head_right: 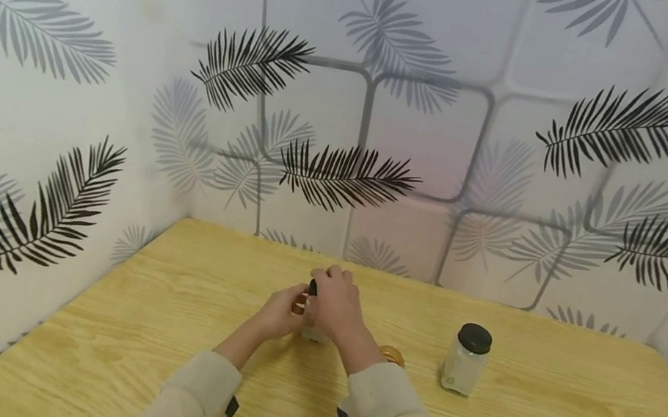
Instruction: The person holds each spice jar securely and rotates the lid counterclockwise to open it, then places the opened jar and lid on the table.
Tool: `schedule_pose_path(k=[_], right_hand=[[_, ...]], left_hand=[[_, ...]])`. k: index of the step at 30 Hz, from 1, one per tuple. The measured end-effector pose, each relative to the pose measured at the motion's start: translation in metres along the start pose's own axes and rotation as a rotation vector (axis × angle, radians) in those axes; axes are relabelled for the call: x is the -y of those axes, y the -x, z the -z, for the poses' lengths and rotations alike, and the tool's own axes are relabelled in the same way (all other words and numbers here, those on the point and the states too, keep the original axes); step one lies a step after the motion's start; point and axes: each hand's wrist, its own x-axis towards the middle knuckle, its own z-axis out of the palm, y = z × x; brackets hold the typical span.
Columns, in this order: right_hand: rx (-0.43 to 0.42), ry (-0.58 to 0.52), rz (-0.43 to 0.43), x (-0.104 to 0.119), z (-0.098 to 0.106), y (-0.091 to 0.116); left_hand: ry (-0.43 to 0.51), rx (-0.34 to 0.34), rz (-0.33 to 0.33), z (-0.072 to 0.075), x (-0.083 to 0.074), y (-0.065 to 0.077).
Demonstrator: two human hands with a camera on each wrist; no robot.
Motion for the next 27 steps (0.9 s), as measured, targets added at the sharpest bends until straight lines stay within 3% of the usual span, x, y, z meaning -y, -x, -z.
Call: schedule_pose_path(k=[5, 15, 27], right_hand=[[-0.003, 0.004, 0.009, -0.0011, 0.0007, 0.0003], [-0.078, 0.046, -0.07, -0.0025, -0.005, 0.0001], [-0.027, 0.047, 0.011, -0.0028, -0.0019, 0.0019]], left_hand=[[0.013, -0.001, -0.001, 0.0011, 0.0006, 0.0003], [0.0, -0.004, -0.023, -0.0008, 0.0035, -0.0024], [0.016, -0.011, -0.014, -0.0008, 0.0033, -0.0024]])
